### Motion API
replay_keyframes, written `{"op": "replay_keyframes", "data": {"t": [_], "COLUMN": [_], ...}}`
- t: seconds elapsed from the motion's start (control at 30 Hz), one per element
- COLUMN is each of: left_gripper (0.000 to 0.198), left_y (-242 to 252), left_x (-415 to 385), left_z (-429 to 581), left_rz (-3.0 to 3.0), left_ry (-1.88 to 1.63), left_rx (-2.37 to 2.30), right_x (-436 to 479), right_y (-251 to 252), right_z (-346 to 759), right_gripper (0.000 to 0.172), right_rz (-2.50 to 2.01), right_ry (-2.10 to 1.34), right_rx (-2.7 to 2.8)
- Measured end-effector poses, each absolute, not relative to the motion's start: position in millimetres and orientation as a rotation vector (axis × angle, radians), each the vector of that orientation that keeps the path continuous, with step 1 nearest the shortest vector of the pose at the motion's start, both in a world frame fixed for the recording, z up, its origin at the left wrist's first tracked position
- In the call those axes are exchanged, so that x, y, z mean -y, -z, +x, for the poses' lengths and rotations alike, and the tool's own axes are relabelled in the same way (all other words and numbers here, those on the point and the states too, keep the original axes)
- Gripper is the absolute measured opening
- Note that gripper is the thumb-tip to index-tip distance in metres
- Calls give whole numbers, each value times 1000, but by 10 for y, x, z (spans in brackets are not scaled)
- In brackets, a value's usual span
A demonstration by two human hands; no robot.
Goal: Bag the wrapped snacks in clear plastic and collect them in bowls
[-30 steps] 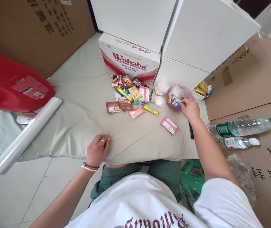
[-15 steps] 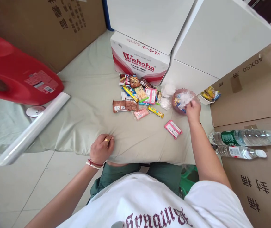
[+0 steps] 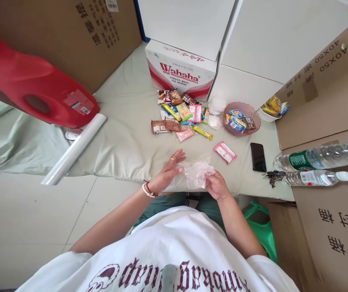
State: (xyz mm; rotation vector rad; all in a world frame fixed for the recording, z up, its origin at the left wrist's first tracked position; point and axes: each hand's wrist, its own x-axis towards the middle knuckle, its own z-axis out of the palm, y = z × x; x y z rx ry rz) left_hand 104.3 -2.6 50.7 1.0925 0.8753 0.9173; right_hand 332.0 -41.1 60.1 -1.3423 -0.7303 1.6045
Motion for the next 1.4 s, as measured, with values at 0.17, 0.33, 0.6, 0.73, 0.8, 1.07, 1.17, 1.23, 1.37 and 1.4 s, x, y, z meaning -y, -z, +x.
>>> {"op": "replay_keyframes", "data": {"t": [0.17,0.33,0.6,0.73,0.8,1.07,1.17,1.23,1.37,1.4], "left_gripper": [37,37,41,44,47,51,48,50,56,56], "left_y": [-580,-570,-510,-473,-439,-371,-424,-463,-496,-489], "left_x": [92,136,136,61,19,-79,-93,-93,-79,-79], "left_z": [1096,1109,933,633,535,530,554,588,687,702], "left_rz": [994,981,941,758,620,559,575,606,780,822], "left_ry": [-894,-988,-1013,-1089,-1057,-812,-889,-912,-940,-962], "left_rx": [-881,-1027,-1062,-967,-953,-1017,-962,-913,-878,-904], "right_x": [412,351,181,77,44,-170,-223,-224,-231,-241], "right_y": [-598,-640,-458,-476,-520,-662,-791,-858,-821,-789], "right_z": [3420,3494,3219,3485,3610,3813,3690,3481,2955,2861], "right_gripper": [46,57,50,41,41,30,30,32,59,50], "right_rz": [-1386,-1404,-1561,-1515,-1507,-1539,-1618,-1523,-1211,-1158], "right_ry": [-1599,-1281,-1257,-1354,-1281,-783,-438,-533,-992,-1021], "right_rx": [738,969,1184,863,829,1275,1486,1666,1990,2023]}}
